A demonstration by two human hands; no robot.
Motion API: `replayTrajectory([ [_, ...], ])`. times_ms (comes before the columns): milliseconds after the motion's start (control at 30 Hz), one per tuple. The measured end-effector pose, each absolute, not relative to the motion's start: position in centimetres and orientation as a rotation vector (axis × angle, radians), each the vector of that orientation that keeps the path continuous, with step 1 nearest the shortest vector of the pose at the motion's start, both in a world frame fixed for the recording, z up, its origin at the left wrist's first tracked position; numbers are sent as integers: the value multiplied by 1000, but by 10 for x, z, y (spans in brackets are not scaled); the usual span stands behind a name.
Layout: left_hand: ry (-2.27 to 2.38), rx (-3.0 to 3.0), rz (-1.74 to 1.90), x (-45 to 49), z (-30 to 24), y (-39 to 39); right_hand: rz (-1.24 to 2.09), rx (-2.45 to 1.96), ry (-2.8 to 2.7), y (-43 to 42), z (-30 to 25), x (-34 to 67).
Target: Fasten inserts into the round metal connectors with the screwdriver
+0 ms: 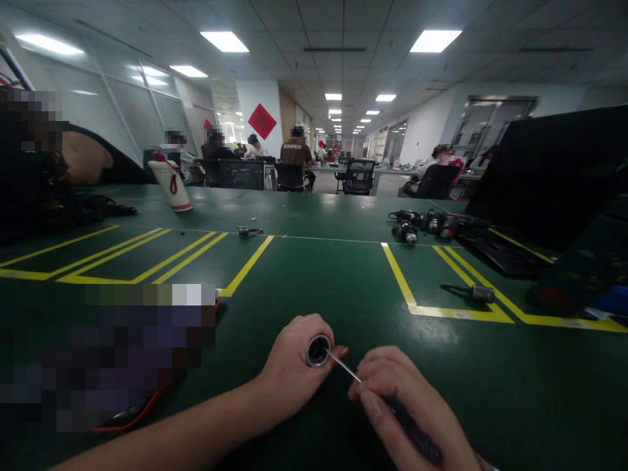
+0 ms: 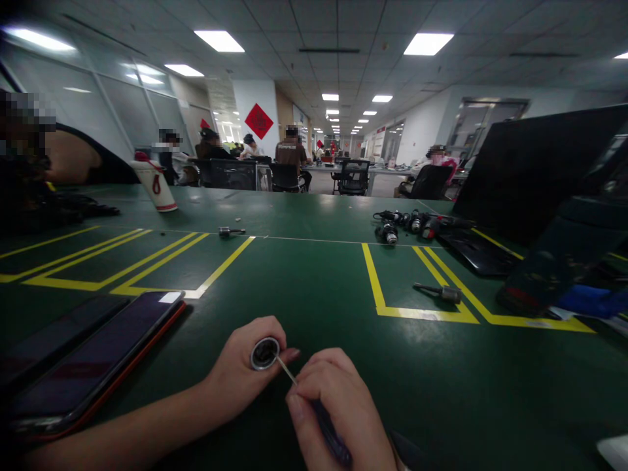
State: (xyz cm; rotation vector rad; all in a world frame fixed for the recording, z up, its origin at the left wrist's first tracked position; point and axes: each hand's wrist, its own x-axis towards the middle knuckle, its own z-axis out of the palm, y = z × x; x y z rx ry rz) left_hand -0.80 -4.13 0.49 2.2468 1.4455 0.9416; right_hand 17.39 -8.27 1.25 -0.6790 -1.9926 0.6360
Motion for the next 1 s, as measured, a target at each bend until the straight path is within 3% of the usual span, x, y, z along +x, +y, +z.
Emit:
replayTrajectory([
  [1000,1361,2273,978,-7,8,-43,636,-690,-1989,-83,10,173],
])
